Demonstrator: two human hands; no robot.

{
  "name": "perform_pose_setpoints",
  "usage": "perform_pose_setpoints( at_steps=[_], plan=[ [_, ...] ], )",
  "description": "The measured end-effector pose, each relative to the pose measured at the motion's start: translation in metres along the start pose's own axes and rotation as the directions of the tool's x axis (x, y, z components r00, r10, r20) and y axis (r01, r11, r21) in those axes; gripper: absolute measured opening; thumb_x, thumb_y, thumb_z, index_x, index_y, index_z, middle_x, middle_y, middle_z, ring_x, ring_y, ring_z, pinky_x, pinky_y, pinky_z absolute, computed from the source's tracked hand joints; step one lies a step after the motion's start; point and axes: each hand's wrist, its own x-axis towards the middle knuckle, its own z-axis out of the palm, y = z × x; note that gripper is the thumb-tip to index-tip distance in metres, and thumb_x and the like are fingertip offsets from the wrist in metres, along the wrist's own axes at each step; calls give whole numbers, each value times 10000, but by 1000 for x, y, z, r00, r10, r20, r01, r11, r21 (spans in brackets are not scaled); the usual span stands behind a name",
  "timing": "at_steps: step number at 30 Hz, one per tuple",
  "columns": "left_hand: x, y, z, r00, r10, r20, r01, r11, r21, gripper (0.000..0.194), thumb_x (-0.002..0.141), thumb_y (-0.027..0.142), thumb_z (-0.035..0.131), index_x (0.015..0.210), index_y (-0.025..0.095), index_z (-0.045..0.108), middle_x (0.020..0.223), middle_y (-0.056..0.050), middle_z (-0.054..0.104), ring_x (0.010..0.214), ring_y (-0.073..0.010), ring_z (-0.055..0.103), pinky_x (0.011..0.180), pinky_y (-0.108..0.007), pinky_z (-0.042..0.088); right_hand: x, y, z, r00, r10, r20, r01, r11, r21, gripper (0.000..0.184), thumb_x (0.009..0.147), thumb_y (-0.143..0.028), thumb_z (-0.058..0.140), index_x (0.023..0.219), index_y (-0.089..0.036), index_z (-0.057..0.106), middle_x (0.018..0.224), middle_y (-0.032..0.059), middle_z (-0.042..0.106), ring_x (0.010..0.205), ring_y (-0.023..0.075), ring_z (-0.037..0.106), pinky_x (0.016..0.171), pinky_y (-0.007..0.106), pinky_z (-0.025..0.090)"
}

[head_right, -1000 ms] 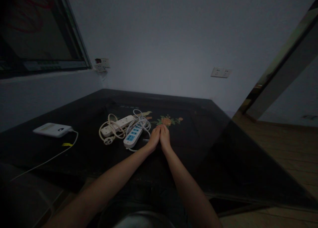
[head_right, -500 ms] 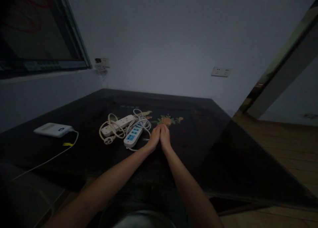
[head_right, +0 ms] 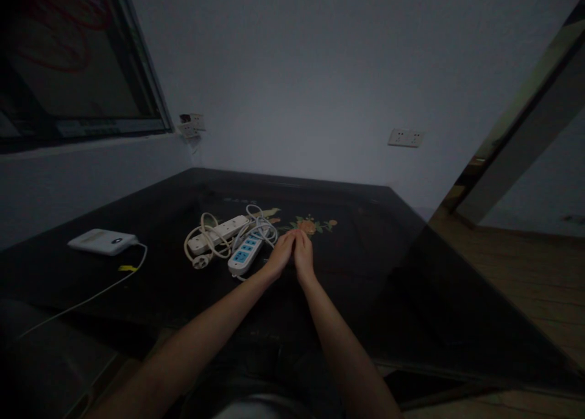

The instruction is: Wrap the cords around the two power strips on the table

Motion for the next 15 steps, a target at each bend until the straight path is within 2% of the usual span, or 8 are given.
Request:
perform_pose_setpoints(
  at_steps=[3, 4, 6, 8, 10, 12, 15],
  plan=[
    [2, 20, -19, 988, 130, 83, -135, 988, 68, 108, 803, 209, 550, 765, 166, 642, 780, -21, 673, 783, -151, 624, 783, -253, 475, -2, -3, 2, 999, 0, 33, -3, 997, 78, 371, 840, -471, 438, 931, -167, 630, 971, 93, 660, 901, 193, 608, 820, 318, 469],
    [4, 26, -30, 970, 230, 85, -240, 961, 141, 102, 811, 234, 549, 814, 175, 632, 790, -13, 664, 756, -142, 615, 742, -242, 471, -3, -4, 3, 999, 5, 54, -11, 995, 97, 388, 840, -492, 442, 952, -171, 628, 991, 93, 655, 919, 198, 606, 806, 318, 476],
    [12, 37, -59, 928, 368, 64, -370, 882, 294, 106, 816, 239, 540, 861, 181, 616, 779, -8, 646, 705, -132, 593, 690, -234, 454, -6, -3, 7, 995, 31, 90, -40, 995, 95, 395, 821, -515, 474, 971, -181, 621, 1005, 89, 646, 934, 209, 605, 760, 315, 492],
    [23, 42, -93, 910, 415, -12, -384, 853, 354, 99, 812, 239, 532, 840, 175, 602, 760, -8, 629, 708, -138, 586, 689, -245, 444, -8, 0, 10, 992, 64, 106, -71, 996, 57, 381, 780, -504, 541, 983, -189, 613, 1010, 84, 641, 940, 221, 605, 737, 321, 500],
    [35, 40, -126, 916, 391, -90, -335, 869, 363, 84, 778, 230, 552, 807, 168, 602, 779, -12, 620, 755, -149, 586, 728, -261, 442, -9, 5, 12, 992, 65, 109, -66, 998, 11, 367, 743, -456, 601, 999, -194, 608, 1016, 77, 639, 956, 225, 601, 791, 346, 495],
    [45, 32, -151, 948, 281, -152, -231, 931, 282, 86, 730, 220, 586, 797, 166, 595, 783, -10, 611, 796, -158, 589, 772, -277, 446, -11, 10, 14, 991, 42, 125, -38, 999, -36, 353, 726, -398, 622, 1014, -194, 607, 1016, 73, 639, 966, 221, 598, 863, 370, 473],
    [52, 17, -166, 969, 195, -152, -160, 963, 216, 138, 757, 267, 547, 847, 166, 574, 836, -25, 616, 844, -170, 606, 801, -307, 469, -14, 14, 16, 987, 11, 158, 4, 996, -89, 347, 722, -345, 614, 1035, -197, 598, 1046, 80, 630, 985, 219, 590, 900, 383, 461]
  ],
)
